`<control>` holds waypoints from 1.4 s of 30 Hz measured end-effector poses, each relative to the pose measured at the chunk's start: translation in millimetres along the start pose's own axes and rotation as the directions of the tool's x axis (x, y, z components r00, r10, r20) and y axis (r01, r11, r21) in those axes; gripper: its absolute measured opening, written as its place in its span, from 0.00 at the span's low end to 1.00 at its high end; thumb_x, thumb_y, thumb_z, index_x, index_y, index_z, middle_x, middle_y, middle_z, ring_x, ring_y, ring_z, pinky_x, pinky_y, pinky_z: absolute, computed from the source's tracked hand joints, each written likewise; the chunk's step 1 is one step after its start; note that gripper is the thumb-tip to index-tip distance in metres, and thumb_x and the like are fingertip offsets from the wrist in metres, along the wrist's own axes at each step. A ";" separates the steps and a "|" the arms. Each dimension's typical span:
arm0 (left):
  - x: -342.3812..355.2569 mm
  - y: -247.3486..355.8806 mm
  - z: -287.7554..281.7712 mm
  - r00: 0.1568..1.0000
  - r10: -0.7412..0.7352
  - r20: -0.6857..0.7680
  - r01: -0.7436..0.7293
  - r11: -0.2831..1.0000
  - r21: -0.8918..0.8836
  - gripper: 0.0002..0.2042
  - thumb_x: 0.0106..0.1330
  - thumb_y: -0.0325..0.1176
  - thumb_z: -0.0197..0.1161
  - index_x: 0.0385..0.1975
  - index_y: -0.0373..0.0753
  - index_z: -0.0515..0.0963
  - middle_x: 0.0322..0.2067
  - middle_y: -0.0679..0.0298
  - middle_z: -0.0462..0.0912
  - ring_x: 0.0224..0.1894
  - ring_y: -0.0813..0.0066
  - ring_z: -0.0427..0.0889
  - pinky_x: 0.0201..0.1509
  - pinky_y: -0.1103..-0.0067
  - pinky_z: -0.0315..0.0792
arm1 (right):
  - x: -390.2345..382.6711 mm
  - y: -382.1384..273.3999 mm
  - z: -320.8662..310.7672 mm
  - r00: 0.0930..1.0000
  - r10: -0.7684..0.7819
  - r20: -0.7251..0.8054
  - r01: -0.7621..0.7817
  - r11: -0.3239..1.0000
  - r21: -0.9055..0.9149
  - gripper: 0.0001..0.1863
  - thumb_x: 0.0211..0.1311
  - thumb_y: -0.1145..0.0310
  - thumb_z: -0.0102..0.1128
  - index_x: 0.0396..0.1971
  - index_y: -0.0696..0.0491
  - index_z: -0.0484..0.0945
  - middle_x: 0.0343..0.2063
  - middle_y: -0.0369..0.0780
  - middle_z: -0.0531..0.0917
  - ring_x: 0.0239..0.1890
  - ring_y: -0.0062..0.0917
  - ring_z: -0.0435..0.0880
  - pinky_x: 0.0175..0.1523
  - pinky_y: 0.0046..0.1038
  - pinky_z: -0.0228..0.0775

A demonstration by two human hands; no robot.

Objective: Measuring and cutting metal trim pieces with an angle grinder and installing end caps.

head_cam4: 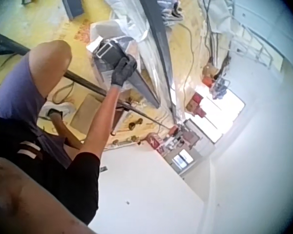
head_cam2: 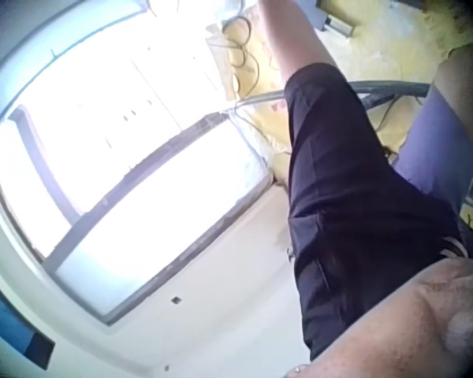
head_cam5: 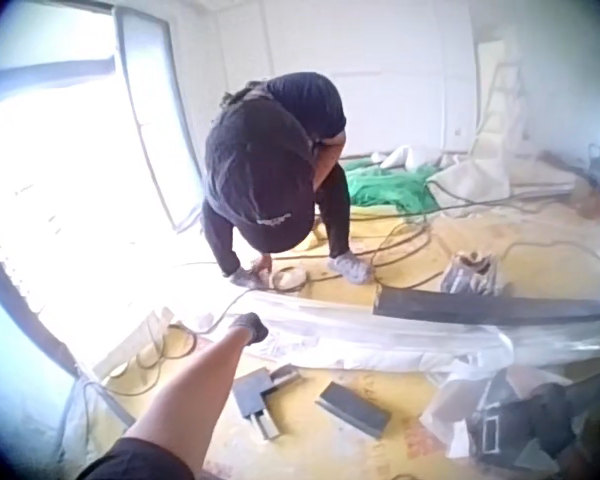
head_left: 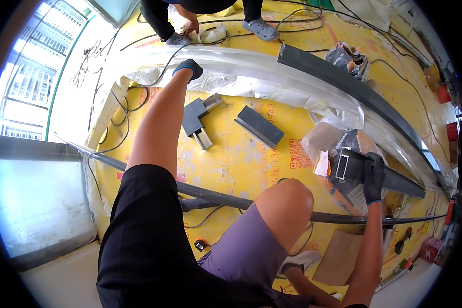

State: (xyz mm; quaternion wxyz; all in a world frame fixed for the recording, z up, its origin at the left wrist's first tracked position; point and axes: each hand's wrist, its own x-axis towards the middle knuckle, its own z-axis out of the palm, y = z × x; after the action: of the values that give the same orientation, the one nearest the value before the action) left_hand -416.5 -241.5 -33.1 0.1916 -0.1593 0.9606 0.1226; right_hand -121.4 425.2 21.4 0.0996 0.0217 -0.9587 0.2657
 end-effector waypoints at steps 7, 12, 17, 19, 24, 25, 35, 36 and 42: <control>17.0 -20.0 24.6 0.953 0.072 -0.293 -0.067 0.997 0.028 0.26 0.69 0.50 0.59 0.54 0.32 0.82 0.56 0.45 0.85 0.59 0.45 0.84 0.66 0.62 0.76 | 3.3 -3.8 0.8 1.000 -0.004 -0.006 0.004 0.999 -0.032 0.15 0.76 0.64 0.54 0.53 0.59 0.78 0.52 0.50 0.81 0.59 0.45 0.78 0.68 0.38 0.65; 11.6 -7.2 21.0 0.847 -0.120 -0.519 -0.053 0.950 -0.307 0.38 0.70 0.61 0.60 0.68 0.35 0.70 0.66 0.39 0.75 0.70 0.43 0.73 0.73 0.60 0.67 | 5.8 -7.1 3.8 1.000 0.015 -0.003 -0.015 1.000 -0.011 0.16 0.75 0.63 0.54 0.52 0.59 0.78 0.52 0.50 0.81 0.59 0.45 0.78 0.68 0.38 0.66; 5.8 17.0 2.3 0.678 -0.258 -0.689 0.005 0.938 -0.346 0.55 0.58 0.71 0.68 0.76 0.36 0.57 0.71 0.39 0.63 0.73 0.41 0.63 0.76 0.58 0.60 | 6.3 -7.5 1.6 0.999 0.043 -0.001 -0.043 0.999 -0.018 0.17 0.75 0.61 0.55 0.52 0.59 0.78 0.53 0.50 0.81 0.59 0.45 0.78 0.67 0.39 0.66; 4.9 24.1 -3.7 0.603 -0.268 -0.751 -0.025 0.935 -0.354 0.57 0.56 0.71 0.69 0.76 0.36 0.56 0.72 0.40 0.61 0.74 0.41 0.61 0.77 0.57 0.58 | 6.6 -6.7 3.2 0.999 0.037 -0.008 -0.038 0.999 -0.036 0.16 0.75 0.62 0.55 0.52 0.58 0.79 0.52 0.51 0.81 0.59 0.46 0.79 0.67 0.39 0.66; 1.4 36.6 -47.0 0.550 -0.441 -0.709 -0.289 0.697 -0.657 0.65 0.48 0.69 0.78 0.77 0.31 0.52 0.73 0.37 0.58 0.78 0.43 0.55 0.80 0.58 0.52 | 2.3 -4.8 1.7 0.999 0.044 -0.014 -0.045 0.999 -0.021 0.15 0.75 0.64 0.55 0.52 0.58 0.79 0.52 0.51 0.81 0.58 0.46 0.79 0.67 0.39 0.67; -4.5 29.2 -57.1 0.563 -0.365 -0.741 -0.381 0.681 -0.625 0.65 0.48 0.71 0.78 0.76 0.28 0.55 0.73 0.36 0.60 0.78 0.45 0.55 0.80 0.60 0.53 | 4.6 -6.8 3.5 0.999 0.031 -0.013 -0.031 0.999 -0.017 0.15 0.75 0.65 0.56 0.52 0.58 0.79 0.51 0.51 0.82 0.58 0.46 0.79 0.66 0.39 0.67; 4.0 54.3 -66.8 0.278 0.685 -0.674 -0.668 0.642 0.377 0.14 0.71 0.42 0.66 0.50 0.43 0.83 0.45 0.57 0.86 0.51 0.57 0.85 0.55 0.66 0.77 | 7.3 -2.9 16.0 0.999 -0.009 -0.039 0.010 0.999 0.030 0.12 0.75 0.61 0.57 0.48 0.53 0.81 0.48 0.50 0.83 0.52 0.48 0.81 0.59 0.43 0.71; -23.0 70.1 -70.5 0.219 0.722 -0.656 -0.664 0.603 0.442 0.13 0.69 0.46 0.69 0.39 0.42 0.82 0.35 0.57 0.84 0.41 0.57 0.85 0.47 0.66 0.76 | 12.5 -9.2 16.5 0.998 -0.040 -0.053 0.041 0.999 0.023 0.14 0.74 0.61 0.57 0.49 0.54 0.81 0.47 0.50 0.84 0.53 0.47 0.81 0.60 0.43 0.71; -111.2 141.4 -29.6 0.273 0.942 -0.197 -0.822 0.335 0.461 0.19 0.63 0.47 0.74 0.44 0.40 0.83 0.29 0.58 0.83 0.33 0.57 0.85 0.39 0.64 0.78 | 10.7 -9.6 4.6 0.998 -0.044 -0.036 0.041 0.996 -0.082 0.15 0.74 0.62 0.57 0.52 0.55 0.80 0.49 0.50 0.84 0.54 0.47 0.81 0.61 0.42 0.70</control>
State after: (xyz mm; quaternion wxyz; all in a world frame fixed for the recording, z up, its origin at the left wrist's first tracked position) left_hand -378.7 -91.5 63.4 -0.1095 0.4121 0.9037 0.0387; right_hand -131.9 414.7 24.5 0.1244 0.0329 -0.9659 0.2248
